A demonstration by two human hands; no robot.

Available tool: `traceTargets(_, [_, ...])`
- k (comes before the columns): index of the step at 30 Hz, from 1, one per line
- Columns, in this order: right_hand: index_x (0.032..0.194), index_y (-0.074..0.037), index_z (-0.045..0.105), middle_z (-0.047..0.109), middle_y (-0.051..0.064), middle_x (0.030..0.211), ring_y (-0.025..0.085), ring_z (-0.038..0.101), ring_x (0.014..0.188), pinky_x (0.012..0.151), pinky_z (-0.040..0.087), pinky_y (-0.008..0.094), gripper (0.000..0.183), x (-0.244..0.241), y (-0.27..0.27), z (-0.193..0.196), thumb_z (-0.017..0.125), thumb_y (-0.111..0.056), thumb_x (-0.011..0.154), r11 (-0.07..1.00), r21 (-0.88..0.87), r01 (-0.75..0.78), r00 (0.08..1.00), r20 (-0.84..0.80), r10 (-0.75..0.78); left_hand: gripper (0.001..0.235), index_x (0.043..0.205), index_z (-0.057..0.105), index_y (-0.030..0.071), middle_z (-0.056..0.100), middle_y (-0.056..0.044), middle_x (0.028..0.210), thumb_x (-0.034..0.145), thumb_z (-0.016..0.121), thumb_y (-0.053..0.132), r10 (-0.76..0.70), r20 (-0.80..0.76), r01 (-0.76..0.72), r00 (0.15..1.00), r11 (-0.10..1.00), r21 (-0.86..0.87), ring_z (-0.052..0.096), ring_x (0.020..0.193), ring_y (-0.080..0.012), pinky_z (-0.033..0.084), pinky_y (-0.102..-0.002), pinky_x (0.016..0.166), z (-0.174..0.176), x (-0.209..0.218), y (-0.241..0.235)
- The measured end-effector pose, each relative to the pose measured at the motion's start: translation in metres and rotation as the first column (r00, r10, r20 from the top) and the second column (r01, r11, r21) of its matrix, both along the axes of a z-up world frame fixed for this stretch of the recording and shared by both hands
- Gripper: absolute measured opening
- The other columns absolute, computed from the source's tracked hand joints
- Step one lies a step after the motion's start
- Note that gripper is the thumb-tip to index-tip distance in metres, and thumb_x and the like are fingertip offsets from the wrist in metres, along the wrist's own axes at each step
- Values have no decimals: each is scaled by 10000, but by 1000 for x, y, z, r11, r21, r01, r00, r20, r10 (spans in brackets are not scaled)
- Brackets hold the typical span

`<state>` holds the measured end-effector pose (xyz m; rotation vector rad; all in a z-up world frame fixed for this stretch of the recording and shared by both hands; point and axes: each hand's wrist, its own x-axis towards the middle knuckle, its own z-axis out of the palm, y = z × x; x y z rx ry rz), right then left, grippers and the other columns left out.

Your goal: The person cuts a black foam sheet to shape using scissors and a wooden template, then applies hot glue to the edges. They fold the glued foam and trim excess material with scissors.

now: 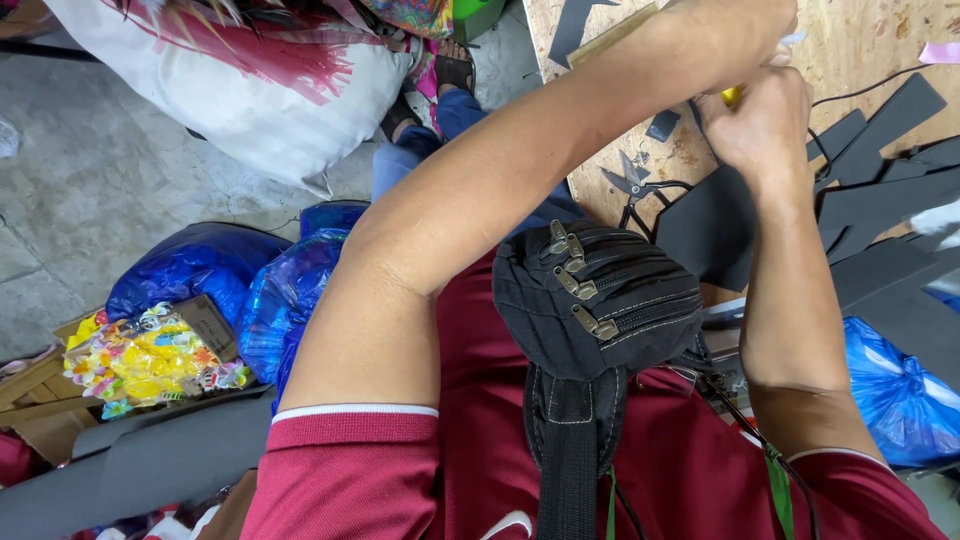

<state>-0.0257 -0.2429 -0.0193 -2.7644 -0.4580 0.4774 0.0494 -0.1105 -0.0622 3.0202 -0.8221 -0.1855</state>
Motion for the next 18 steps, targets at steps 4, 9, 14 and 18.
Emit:
traceTargets(4, [807,-23,585,570,153,677,369,497,583,579,361,540,719,2,-9,-19,865,-435,1326,998,55,-41,996,77,37,392,878,637,232,442,125,670,1214,677,431,-142,-395,-98,908,844,-528,345,622,-103,313,-340,567,21,-6,40])
traceTargets(9, [845,-4,646,602,145,690,339,495,546,547,372,521,645,2,-13,-24,900,-367,1315,995,75,-62,994,98,55,294,936,665,231,592,98,738,1166,630,411,-178,-508,-261,843,691,-674,531,639,-108,400,-347,587,48,-25,70])
traceTargets(14, [752,-38,593,535,64,631,249,465,513,523,370,461,702,4,-18,-26,908,-266,1337,992,119,32,999,29,-35,449,849,469,275,330,92,772,1250,631,393,-136,-651,-398,747,692,-602,328,700,-122,279,-362,640,58,-30,65])
traceTargets(18, [783,-31,499,442,93,651,273,355,557,558,275,487,736,6,-22,-24,907,-314,1327,992,127,16,999,33,-20,214,840,661,72,871,-22,1144,1013,547,125,-491,-789,-875,369,103,-473,741,1100,-36,601,-218,827,42,-23,46])
